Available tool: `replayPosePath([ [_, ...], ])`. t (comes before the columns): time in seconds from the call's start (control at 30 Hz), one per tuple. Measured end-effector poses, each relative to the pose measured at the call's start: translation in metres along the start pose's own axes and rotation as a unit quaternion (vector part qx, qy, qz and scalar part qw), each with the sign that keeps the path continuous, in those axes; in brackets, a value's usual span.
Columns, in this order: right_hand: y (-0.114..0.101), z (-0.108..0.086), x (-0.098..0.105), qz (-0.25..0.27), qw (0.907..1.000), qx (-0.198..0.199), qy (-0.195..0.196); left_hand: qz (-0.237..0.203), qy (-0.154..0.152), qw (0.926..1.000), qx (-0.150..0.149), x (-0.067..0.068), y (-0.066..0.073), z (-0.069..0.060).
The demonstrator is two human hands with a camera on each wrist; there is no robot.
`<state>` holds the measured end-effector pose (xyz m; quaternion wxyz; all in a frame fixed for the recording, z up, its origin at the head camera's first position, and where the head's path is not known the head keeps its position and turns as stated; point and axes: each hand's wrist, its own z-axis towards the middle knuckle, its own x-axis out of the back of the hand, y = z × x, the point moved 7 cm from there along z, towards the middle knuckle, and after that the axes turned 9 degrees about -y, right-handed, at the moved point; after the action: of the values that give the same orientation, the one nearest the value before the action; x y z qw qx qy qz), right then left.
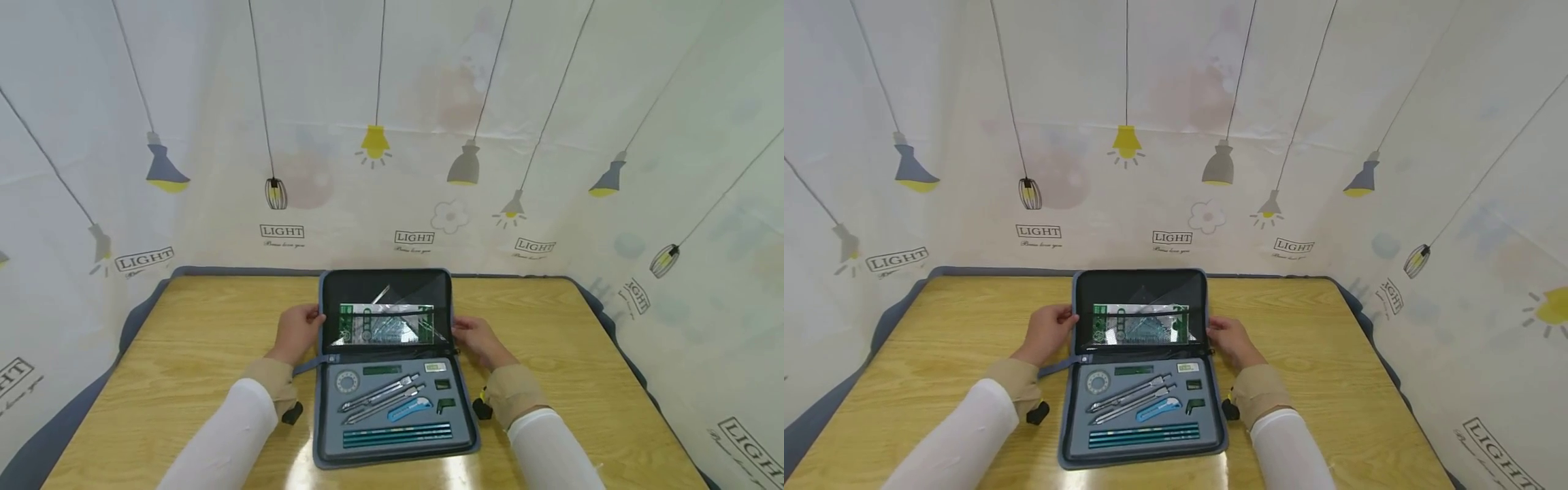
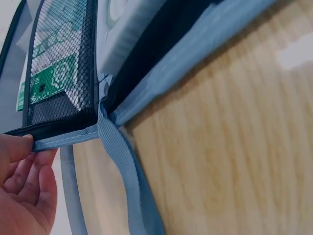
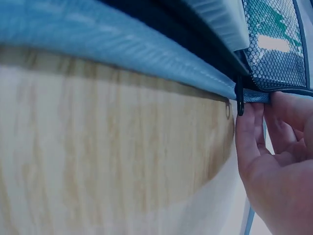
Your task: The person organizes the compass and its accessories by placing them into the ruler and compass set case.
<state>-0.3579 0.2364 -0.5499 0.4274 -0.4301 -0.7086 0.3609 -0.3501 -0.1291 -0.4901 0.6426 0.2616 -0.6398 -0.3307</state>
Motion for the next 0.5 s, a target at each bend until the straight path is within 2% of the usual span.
replayPosePath([
  [0.13, -0.009, 0.003, 0.0, -0.013, 0.9996, 0.027, 0.0, 0.009, 0.025, 0.9995, -0.015, 0.006, 0.002, 0.002],
  [0.27, -0.021, 0.002, 0.005, -0.051, 0.9966, 0.064, 0.013, 0.014, 0.04, 0.9985, -0.034, 0.013, 0.008, 0.002],
  [0.37, -0.029, -0.001, 0.01, -0.091, 0.9915, 0.087, 0.033, 0.011, 0.033, 0.9981, -0.051, 0.017, 0.011, 0.001],
  [0.5, -0.036, -0.007, 0.014, -0.159, 0.9789, 0.119, 0.049, 0.011, 0.008, 0.9964, -0.084, 0.019, 0.012, -0.004],
])
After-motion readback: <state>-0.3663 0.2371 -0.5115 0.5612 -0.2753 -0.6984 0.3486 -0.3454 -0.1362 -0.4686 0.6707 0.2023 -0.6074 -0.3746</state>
